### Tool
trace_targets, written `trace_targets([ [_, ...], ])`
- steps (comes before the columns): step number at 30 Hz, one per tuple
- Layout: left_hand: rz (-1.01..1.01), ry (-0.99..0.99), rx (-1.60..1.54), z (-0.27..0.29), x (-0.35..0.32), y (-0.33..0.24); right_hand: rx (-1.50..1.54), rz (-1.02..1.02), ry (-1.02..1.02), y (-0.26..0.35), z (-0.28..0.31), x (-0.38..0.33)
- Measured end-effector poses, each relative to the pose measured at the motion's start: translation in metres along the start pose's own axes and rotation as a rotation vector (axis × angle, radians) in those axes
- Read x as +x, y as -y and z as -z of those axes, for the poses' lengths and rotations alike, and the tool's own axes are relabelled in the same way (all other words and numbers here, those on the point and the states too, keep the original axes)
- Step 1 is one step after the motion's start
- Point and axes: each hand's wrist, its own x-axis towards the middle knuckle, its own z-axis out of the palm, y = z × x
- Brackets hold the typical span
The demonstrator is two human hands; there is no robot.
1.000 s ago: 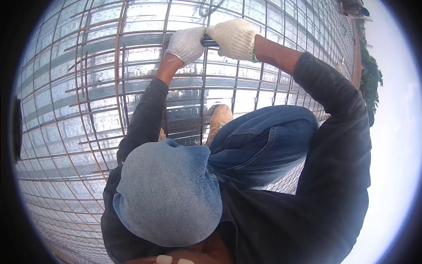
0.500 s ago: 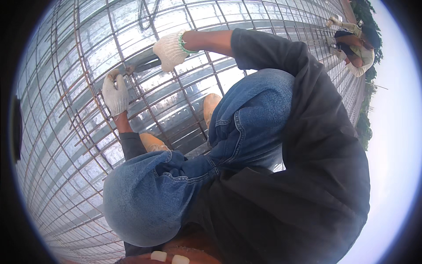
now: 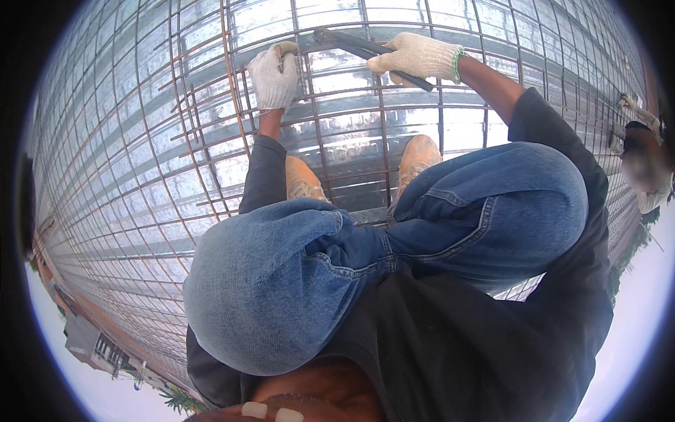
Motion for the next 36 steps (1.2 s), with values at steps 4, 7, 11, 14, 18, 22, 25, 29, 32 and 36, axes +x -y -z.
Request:
trace_targets([
  [4, -0.006, -0.048, -0.035, -0.002, 0.000, 0.001, 0.138, 0.011, 0.012, -0.003, -0.013, -0.009],
  [7, -0.016, -0.057, -0.048, 0.000, 0.002, -0.002, 0.126, -0.038, 0.048, -0.003, -0.019, -0.012],
  [11, 0.005, 0.046, 0.002, 0.006, 0.002, -0.007, 0.147, -0.142, 0.105, -0.002, -0.025, -0.014],
  [14, 0.002, 0.074, 0.027, 0.006, 0.001, -0.006, 0.272, -0.157, 0.102, -0.004, -0.027, -0.019],
  [18, 0.010, 0.051, -0.048, 0.001, 0.000, 0.003, 0.305, -0.067, 0.006, -0.015, -0.026, -0.023],
  [22, -0.093, 0.089, 0.022, -0.001, 0.002, 0.012, 0.034, 0.034, -0.096, -0.031, -0.032, -0.016],
  [25, 0.009, 0.185, -0.010, 0.001, 0.007, 0.015, 0.029, -0.033, -0.094, -0.038, -0.044, -0.010],
  [29, 0.119, 0.263, -0.063, 0.001, 0.015, 0.017, -0.167, -0.021, -0.122, -0.039, -0.045, -0.004],
  [32, 0.046, 0.273, 0.034, -0.001, 0.015, 0.016, -0.134, 0.065, -0.166, -0.042, -0.034, -0.009],
  [36, 0.044, 0.239, 0.081, -0.007, 0.012, 0.014, -0.149, 0.083, -0.273, -0.063, -0.024, -0.019],
])
